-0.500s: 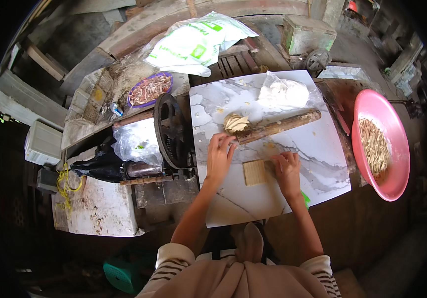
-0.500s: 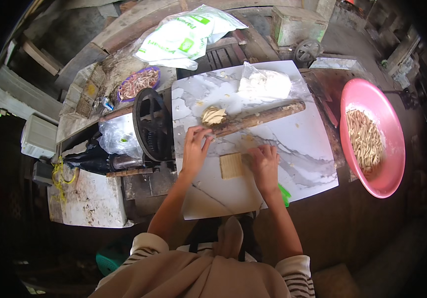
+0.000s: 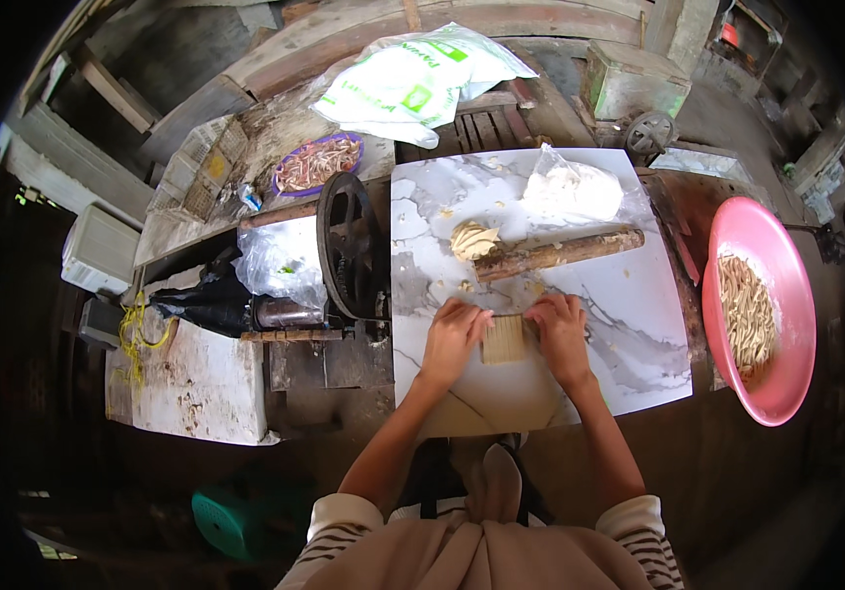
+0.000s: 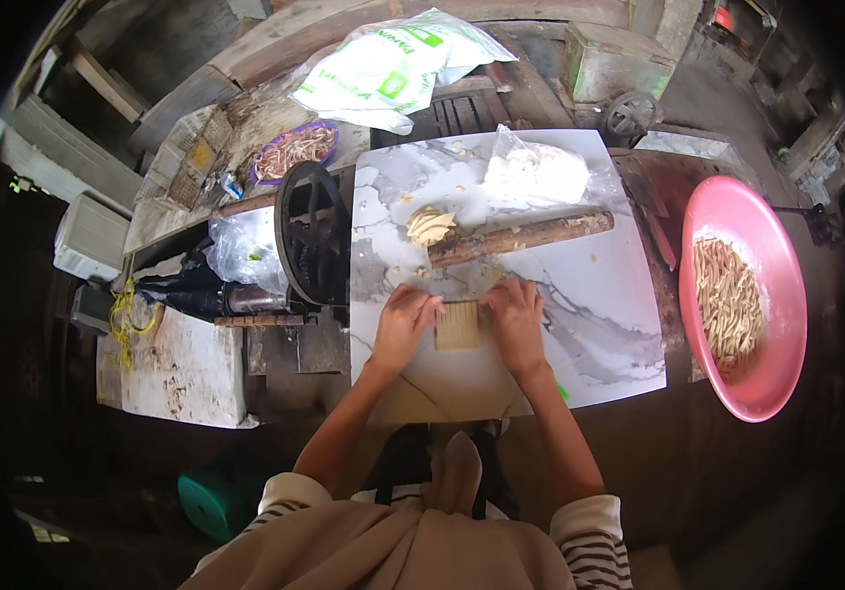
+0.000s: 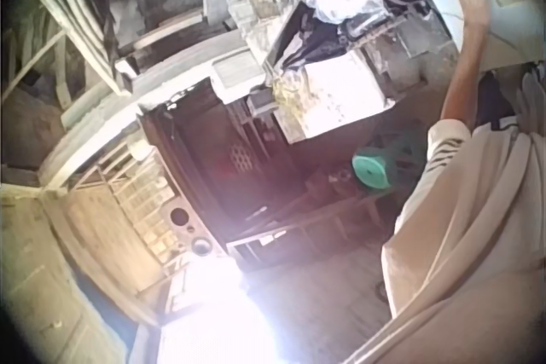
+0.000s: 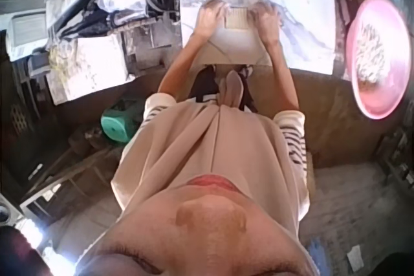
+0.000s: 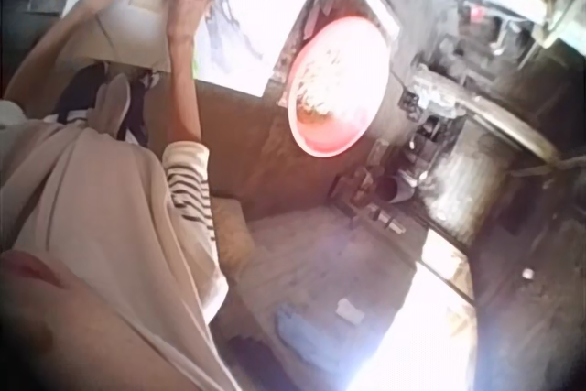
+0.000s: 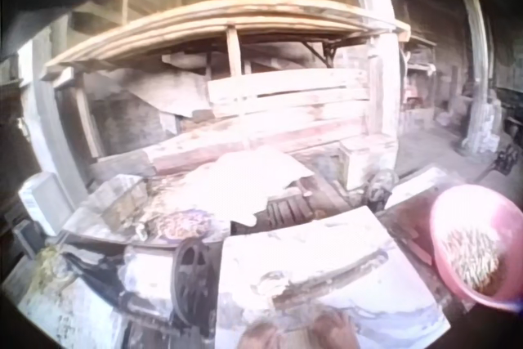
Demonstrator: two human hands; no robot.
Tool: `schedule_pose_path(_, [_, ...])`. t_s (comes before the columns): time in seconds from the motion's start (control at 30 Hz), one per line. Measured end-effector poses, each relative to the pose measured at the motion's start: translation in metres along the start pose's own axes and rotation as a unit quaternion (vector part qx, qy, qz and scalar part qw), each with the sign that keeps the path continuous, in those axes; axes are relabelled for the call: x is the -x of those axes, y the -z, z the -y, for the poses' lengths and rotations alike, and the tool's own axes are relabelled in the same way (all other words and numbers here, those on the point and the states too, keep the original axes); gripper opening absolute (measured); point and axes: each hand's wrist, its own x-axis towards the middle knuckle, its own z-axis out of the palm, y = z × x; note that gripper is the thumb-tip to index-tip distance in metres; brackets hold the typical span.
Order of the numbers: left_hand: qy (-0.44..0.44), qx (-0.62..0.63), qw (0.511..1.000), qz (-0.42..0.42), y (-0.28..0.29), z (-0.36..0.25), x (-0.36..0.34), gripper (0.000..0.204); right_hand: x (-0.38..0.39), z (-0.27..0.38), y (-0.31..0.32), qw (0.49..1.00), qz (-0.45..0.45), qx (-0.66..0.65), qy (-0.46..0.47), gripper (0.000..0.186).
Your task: The person prepares noodles by hand in a workshop setting. They roll dough into a ball, flatten it with a rolling pin, and cut it into strips using a knife. The cut noodles are placed into a pink bowl.
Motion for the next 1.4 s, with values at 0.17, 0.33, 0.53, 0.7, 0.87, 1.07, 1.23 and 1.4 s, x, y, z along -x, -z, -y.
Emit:
schedule_pose_path(0.17, [-0.069, -0.087, 0.994, -0.009, -0.018, -0.013, -0.002, 0.016, -0.005, -0.001, -0.004, 1.0, 0.008, 0.005, 0.029, 0.018])
schedule_pose_path(0.33, [-0.012, -0.093, 0.996, -0.003, -0.025, -0.019, -0.004, 0.021, -0.009, -0.004, -0.005, 0.998, 0.036, -0.023, 0.036, 0.015])
schedule_pose_path(0.53, [-0.001, -0.082, 0.996, -0.032, -0.026, -0.026, -0.002, 0.019, -0.009, -0.007, 0.0, 0.996, 0.042, -0.055, 0.05, 0.011])
schedule_pose_path(0.7, [-0.004, -0.123, 0.992, -0.02, -0.024, -0.026, 0.0, 0.013, -0.01, -0.008, -0.002, 0.996, 0.042, -0.04, 0.067, 0.012])
schedule_pose_path(0.87, [-0.025, -0.094, 0.995, -0.032, -0.016, -0.029, 0.001, 0.014, -0.009, -0.001, 0.01, 0.997, 0.032, -0.011, 0.064, 0.013])
schedule_pose_path(1.07, [-0.031, 0.111, 0.992, 0.044, 0.02, -0.069, -0.011, 0.01, 0.01, 0.018, 0.081, 0.996, -0.074, -0.048, 0.01, 0.012])
schedule_pose_path(1.23, [-0.162, 0.118, 0.98, -0.014, 0.02, -0.142, -0.053, 0.008, 0.03, 0.01, 0.167, 0.983, -0.18, 0.0, -0.045, 0.015])
schedule_pose_path(1.4, [-0.27, 0.144, 0.952, 0.024, -0.039, -0.201, -0.086, 0.011, 0.069, -0.032, 0.251, 0.96, -0.237, 0.056, -0.139, 0.011])
